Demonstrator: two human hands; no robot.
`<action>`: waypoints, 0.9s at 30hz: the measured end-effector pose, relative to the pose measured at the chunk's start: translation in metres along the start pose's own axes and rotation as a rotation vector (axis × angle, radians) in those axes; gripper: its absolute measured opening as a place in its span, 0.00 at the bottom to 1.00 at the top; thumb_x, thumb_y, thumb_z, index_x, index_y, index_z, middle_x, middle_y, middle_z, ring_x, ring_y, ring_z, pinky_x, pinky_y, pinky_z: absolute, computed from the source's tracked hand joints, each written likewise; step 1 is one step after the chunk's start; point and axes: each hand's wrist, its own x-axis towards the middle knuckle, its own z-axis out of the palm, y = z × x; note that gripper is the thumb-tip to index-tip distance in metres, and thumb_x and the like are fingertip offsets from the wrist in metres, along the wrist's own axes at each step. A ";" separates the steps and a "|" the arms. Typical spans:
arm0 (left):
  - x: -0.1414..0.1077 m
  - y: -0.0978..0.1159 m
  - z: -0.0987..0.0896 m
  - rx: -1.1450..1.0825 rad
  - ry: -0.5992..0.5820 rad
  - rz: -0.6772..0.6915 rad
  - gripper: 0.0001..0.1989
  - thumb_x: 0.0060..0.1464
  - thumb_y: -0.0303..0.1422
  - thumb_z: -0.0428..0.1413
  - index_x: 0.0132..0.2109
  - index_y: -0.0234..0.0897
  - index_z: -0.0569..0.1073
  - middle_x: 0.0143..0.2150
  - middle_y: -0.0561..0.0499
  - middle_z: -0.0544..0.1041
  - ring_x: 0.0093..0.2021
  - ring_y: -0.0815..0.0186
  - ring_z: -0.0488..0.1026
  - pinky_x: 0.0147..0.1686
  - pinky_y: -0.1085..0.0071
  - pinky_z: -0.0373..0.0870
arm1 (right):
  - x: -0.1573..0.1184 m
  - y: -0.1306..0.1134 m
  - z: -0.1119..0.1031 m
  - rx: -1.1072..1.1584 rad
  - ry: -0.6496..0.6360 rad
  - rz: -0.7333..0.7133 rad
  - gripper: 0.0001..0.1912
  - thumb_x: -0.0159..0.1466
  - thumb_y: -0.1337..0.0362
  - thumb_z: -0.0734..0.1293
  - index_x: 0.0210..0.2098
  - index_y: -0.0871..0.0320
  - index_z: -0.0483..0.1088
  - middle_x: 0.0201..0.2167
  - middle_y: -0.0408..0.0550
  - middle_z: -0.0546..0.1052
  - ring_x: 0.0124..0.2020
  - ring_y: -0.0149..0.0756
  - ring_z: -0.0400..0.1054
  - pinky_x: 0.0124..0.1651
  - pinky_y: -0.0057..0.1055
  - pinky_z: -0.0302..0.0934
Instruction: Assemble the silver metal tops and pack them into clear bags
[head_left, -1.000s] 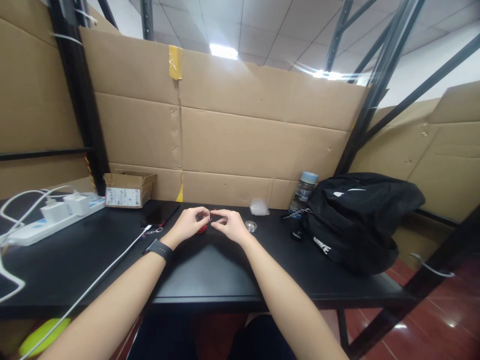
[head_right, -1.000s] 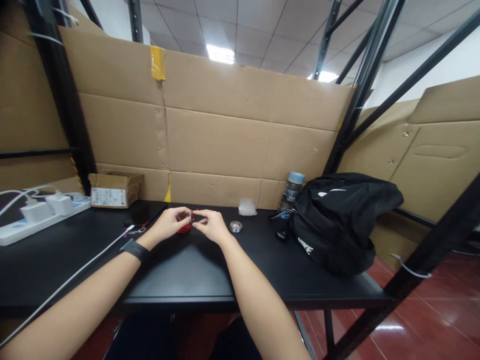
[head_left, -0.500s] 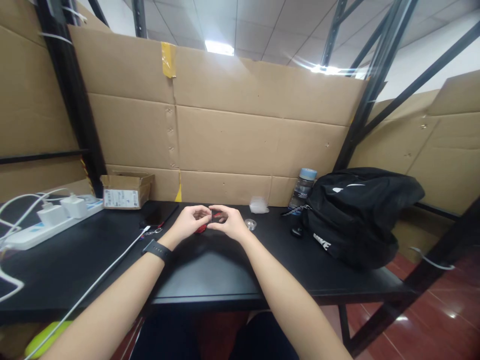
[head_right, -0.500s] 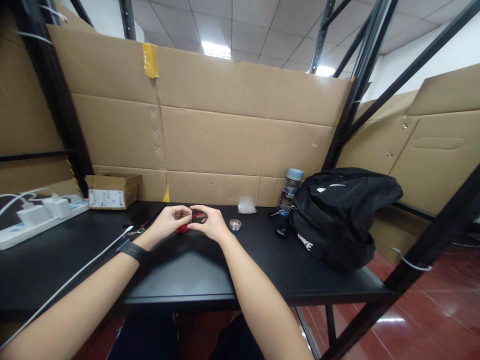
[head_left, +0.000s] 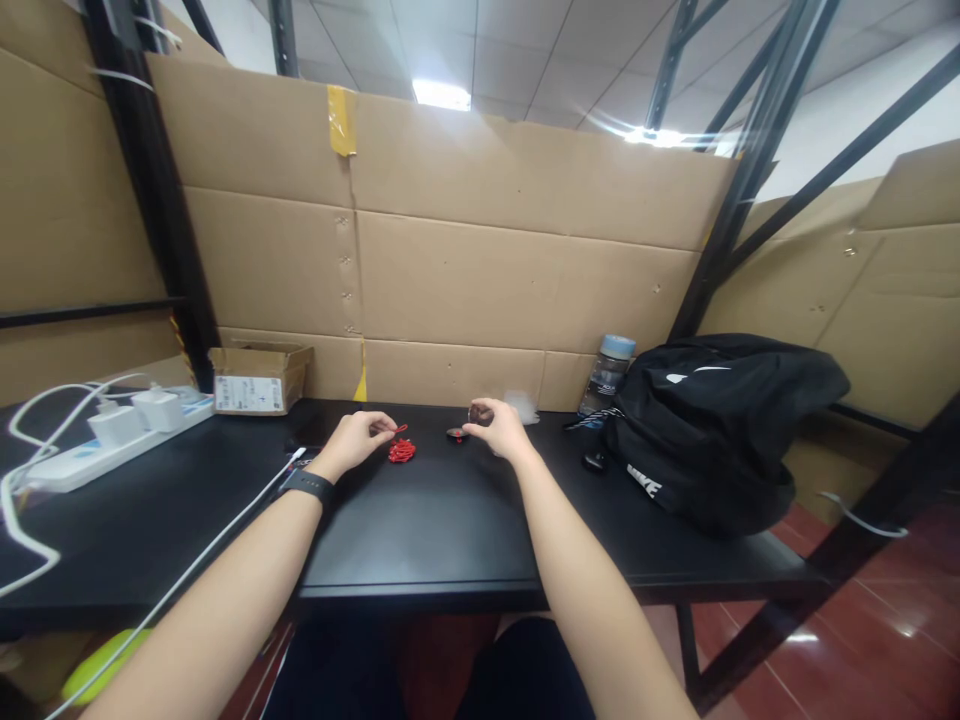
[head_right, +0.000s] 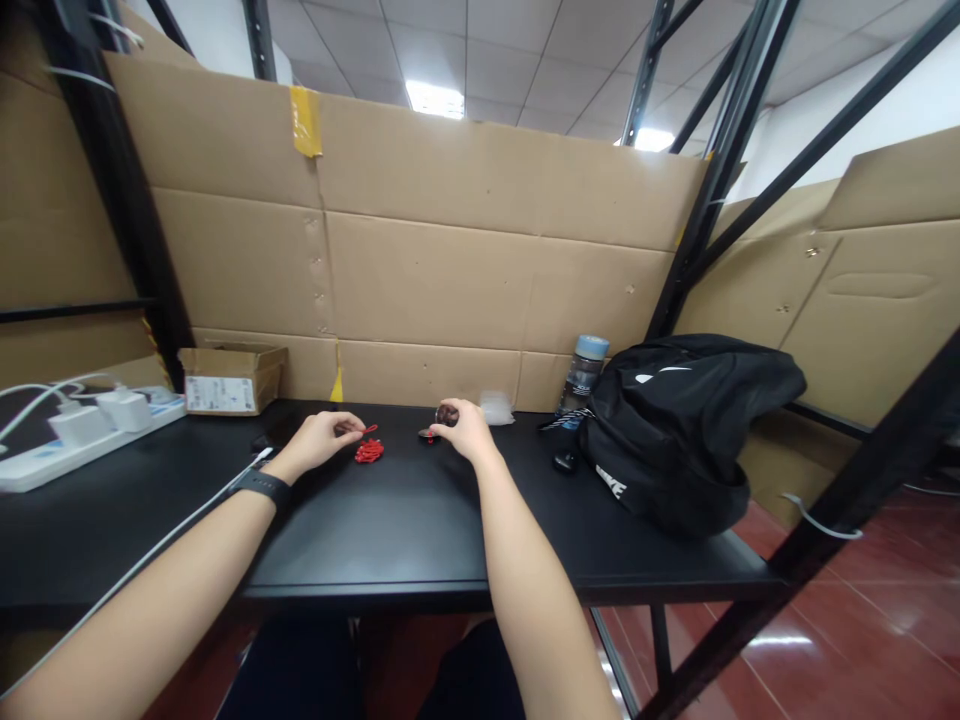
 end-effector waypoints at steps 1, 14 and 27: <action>0.000 -0.002 0.000 0.005 -0.018 0.011 0.14 0.50 0.45 0.59 0.37 0.40 0.81 0.36 0.48 0.84 0.38 0.57 0.80 0.42 0.67 0.73 | 0.000 0.005 -0.006 -0.048 -0.019 0.020 0.26 0.51 0.60 0.79 0.49 0.57 0.77 0.42 0.50 0.82 0.44 0.41 0.76 0.52 0.36 0.68; 0.004 -0.009 0.006 0.033 -0.085 0.071 0.13 0.51 0.43 0.58 0.36 0.44 0.84 0.38 0.50 0.85 0.42 0.57 0.79 0.47 0.67 0.71 | -0.005 0.040 -0.037 -0.191 -0.223 0.253 0.23 0.46 0.61 0.81 0.41 0.60 0.81 0.35 0.48 0.82 0.37 0.37 0.76 0.39 0.26 0.64; 0.004 -0.008 0.007 0.047 -0.098 0.095 0.12 0.51 0.38 0.57 0.39 0.44 0.84 0.41 0.49 0.85 0.42 0.56 0.80 0.47 0.65 0.72 | -0.008 0.041 -0.035 -0.166 -0.325 0.265 0.28 0.46 0.64 0.82 0.46 0.63 0.78 0.38 0.50 0.81 0.36 0.35 0.74 0.38 0.26 0.64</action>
